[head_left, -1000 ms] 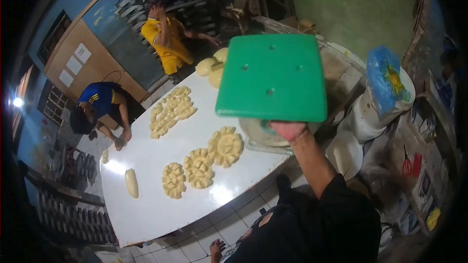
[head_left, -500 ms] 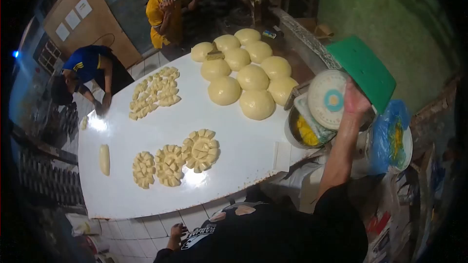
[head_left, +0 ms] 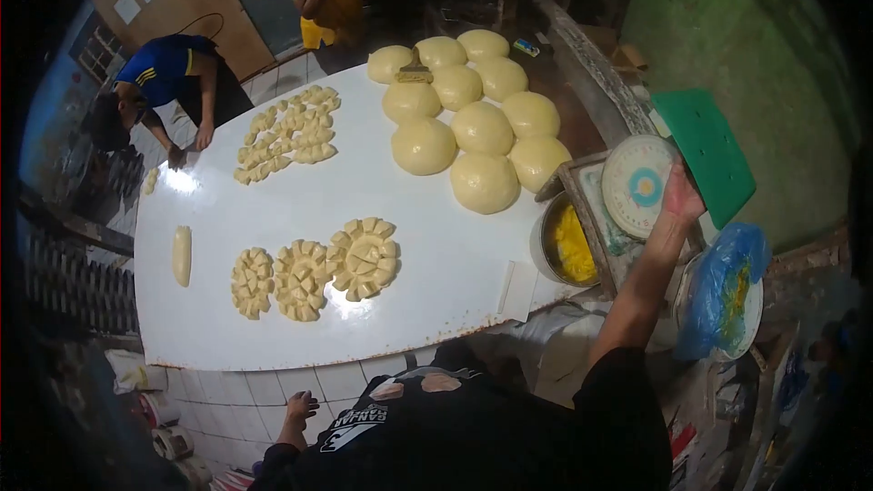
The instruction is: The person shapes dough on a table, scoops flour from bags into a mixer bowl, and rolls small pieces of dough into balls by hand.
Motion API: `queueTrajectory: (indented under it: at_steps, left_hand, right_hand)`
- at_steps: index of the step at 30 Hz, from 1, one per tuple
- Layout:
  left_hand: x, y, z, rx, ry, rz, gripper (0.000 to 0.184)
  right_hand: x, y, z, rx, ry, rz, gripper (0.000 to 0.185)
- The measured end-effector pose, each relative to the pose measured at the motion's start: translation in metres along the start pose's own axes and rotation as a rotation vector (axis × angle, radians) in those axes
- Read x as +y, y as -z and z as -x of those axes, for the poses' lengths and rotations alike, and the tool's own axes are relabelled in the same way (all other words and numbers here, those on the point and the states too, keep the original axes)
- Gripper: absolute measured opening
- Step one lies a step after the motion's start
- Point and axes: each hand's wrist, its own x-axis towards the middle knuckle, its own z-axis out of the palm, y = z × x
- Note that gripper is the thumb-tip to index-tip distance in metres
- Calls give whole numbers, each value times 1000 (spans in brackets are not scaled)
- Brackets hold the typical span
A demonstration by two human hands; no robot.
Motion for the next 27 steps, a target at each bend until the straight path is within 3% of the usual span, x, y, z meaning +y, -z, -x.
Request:
queueTrajectory:
  at_steps: [6,10,11,12,13,14,15,16,17,20,23,25,27]
  left_hand:
    - [-13,2,12,93,-24,-55,44]
    - [10,6,-1,257,-252,89,50]
    - [24,5,-8,229,-295,97,50]
    - [41,5,-8,333,-482,86,53]
    - [54,8,-6,443,-662,76,55]
    - [79,8,13,365,-777,94,58]
    - [109,6,38,291,-882,112,61]
    - [133,3,53,303,-1016,92,65]
    - [155,2,66,315,-1150,70,69]
    - [200,-1,150,179,-1526,-95,79]
    - [173,-5,157,173,-1707,-229,82]
    - [149,32,162,498,-1770,-771,85]
    - [118,75,135,570,-1689,-413,84]
  right_hand:
    - [22,-4,6,-4,67,11,48]
    - [52,-9,42,0,62,76,59]
    - [68,-2,63,-51,-1,68,62]
    - [96,-24,89,74,-112,-67,66]
    - [126,-47,121,18,-199,-2,66]
    - [157,-28,147,-108,-497,-510,63]
    - [192,-71,196,149,-471,131,60]
    - [252,-41,247,126,-534,220,57]
    - [281,-115,298,296,-765,197,58]
    - [378,-203,465,88,-1272,129,57]
    - [428,-289,601,-70,-1570,1,56]
    - [436,-331,658,-130,-1649,-52,59]
    - [437,-358,701,-150,-1687,-92,61]
